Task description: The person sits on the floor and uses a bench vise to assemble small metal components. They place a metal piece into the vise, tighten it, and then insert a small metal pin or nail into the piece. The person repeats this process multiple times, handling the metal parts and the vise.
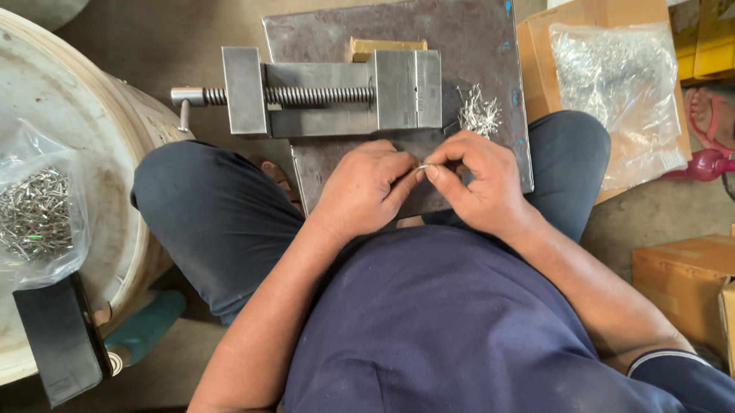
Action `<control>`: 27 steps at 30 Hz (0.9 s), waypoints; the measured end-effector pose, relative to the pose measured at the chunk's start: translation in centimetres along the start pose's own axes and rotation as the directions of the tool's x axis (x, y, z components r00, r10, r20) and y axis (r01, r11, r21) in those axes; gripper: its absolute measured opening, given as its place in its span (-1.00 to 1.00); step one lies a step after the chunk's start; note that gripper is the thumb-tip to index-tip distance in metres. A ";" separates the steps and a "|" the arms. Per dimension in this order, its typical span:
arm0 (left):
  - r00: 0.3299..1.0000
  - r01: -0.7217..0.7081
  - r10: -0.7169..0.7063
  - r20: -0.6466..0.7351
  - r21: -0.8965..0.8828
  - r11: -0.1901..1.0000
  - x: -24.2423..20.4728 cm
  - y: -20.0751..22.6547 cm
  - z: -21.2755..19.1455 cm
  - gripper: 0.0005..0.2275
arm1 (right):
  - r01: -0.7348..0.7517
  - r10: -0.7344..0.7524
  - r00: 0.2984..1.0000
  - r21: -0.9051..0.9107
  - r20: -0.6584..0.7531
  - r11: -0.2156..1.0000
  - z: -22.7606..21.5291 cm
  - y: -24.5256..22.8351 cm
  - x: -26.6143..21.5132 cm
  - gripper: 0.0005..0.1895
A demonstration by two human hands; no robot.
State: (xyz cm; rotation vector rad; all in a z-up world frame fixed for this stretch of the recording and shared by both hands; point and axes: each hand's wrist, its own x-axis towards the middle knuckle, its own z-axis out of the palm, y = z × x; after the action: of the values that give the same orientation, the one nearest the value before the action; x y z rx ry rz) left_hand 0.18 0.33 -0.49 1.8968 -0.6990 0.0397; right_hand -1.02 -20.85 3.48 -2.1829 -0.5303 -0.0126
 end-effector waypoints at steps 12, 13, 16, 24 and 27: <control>0.999 0.052 -0.052 0.002 -0.089 0.995 0.1 0.1 -0.4 -0.86 | 0.115 -0.139 0.987 -0.240 -0.085 0.964 -2.7 -2.3 5.4 -0.94; 0.999 0.054 -0.054 -0.003 -0.092 0.994 0.0 0.1 -0.5 -0.86 | 0.113 -0.132 0.990 -0.249 -0.059 0.962 -2.7 -2.4 5.9 -0.94; 0.998 0.056 -0.058 -0.013 -0.108 0.993 -0.1 0.1 -0.6 -0.86 | 0.109 -0.117 0.993 -0.263 -0.017 0.959 -2.6 -2.9 6.5 -0.95; 0.996 0.094 -0.095 0.000 -0.119 0.988 0.1 0.3 -0.7 -0.86 | 0.134 -0.135 0.991 -0.300 0.017 0.944 -2.7 -3.3 6.9 -0.95; 0.995 0.102 -0.103 0.004 -0.133 0.986 0.1 0.3 -0.7 -0.86 | 0.151 -0.156 0.988 -0.322 0.012 0.935 -2.6 -3.1 6.7 -0.92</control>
State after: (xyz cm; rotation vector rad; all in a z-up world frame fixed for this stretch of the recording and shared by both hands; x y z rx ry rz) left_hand 0.32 0.81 0.13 1.8018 -0.5868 -0.0678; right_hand 4.36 -18.69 8.74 -2.4495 -0.7327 -0.2128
